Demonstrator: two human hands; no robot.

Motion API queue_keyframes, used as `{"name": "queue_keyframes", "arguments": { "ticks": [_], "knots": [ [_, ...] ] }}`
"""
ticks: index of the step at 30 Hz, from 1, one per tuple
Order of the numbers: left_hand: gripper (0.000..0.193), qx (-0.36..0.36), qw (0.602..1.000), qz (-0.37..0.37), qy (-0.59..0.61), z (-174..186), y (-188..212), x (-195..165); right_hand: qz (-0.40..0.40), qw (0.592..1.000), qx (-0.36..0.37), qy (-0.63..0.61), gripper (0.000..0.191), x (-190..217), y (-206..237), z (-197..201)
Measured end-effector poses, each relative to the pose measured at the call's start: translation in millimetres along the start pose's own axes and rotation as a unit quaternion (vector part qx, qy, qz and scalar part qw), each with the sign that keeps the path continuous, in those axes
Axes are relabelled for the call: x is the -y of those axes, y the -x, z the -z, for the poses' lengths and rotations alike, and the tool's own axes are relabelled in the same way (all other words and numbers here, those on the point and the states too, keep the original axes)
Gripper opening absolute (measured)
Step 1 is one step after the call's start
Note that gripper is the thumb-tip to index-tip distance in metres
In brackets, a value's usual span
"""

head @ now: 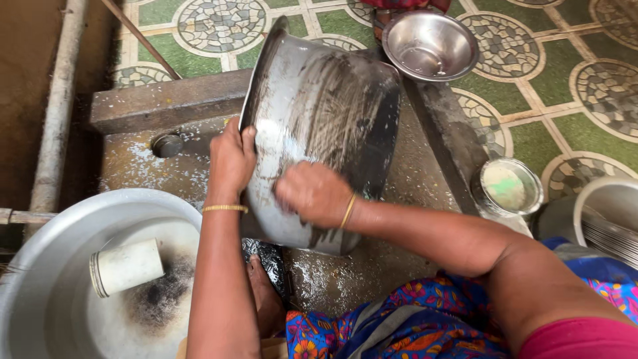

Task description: The person scrubs the soot-covered exterior of a large aluminum pot with a scrub pad, applying a white cleaning paste from a small bowl onto the darkened surface and rubbing it in. They rotate the pot to reach different sides and continue scrubbing the paste over the metal surface.

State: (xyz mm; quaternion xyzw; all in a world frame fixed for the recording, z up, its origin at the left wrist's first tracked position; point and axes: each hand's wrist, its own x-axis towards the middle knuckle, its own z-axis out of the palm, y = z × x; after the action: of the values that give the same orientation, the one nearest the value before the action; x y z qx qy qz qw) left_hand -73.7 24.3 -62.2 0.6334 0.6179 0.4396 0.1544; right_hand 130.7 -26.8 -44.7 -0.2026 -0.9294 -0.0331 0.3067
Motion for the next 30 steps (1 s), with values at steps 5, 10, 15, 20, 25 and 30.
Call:
{"name": "queue_keyframes", "arguments": {
  "ticks": [5, 10, 15, 20, 25, 30],
  "knots": [
    [0.023, -0.005, 1.000, -0.017, 0.010, 1, 18, 8, -0.263, 0.963, -0.037, 0.037, 0.018, -129, -32, -17],
    [0.023, -0.027, 0.998, 0.011, -0.057, -2, 17, 3, -0.376, 0.925, -0.003, 0.055, 0.031, -261, -45, 0],
    [0.026, -0.040, 0.993, 0.036, -0.102, -7, 14, 5, -0.285, 0.952, 0.013, 0.107, 0.036, -222, -17, 7],
    [0.027, -0.025, 0.981, 0.074, -0.178, -5, -3, -5, -0.140, 0.983, 0.017, 0.120, 0.036, -67, 49, 29],
    [0.042, -0.145, 0.955, -0.039, -0.256, -22, -27, -46, -0.050, 0.996, 0.004, 0.067, 0.058, -14, 71, 53],
    [0.027, -0.129, 0.933, -0.013, -0.337, -30, -18, -47, -0.222, 0.974, -0.002, 0.037, 0.034, -83, 84, 50]
  ]
}}
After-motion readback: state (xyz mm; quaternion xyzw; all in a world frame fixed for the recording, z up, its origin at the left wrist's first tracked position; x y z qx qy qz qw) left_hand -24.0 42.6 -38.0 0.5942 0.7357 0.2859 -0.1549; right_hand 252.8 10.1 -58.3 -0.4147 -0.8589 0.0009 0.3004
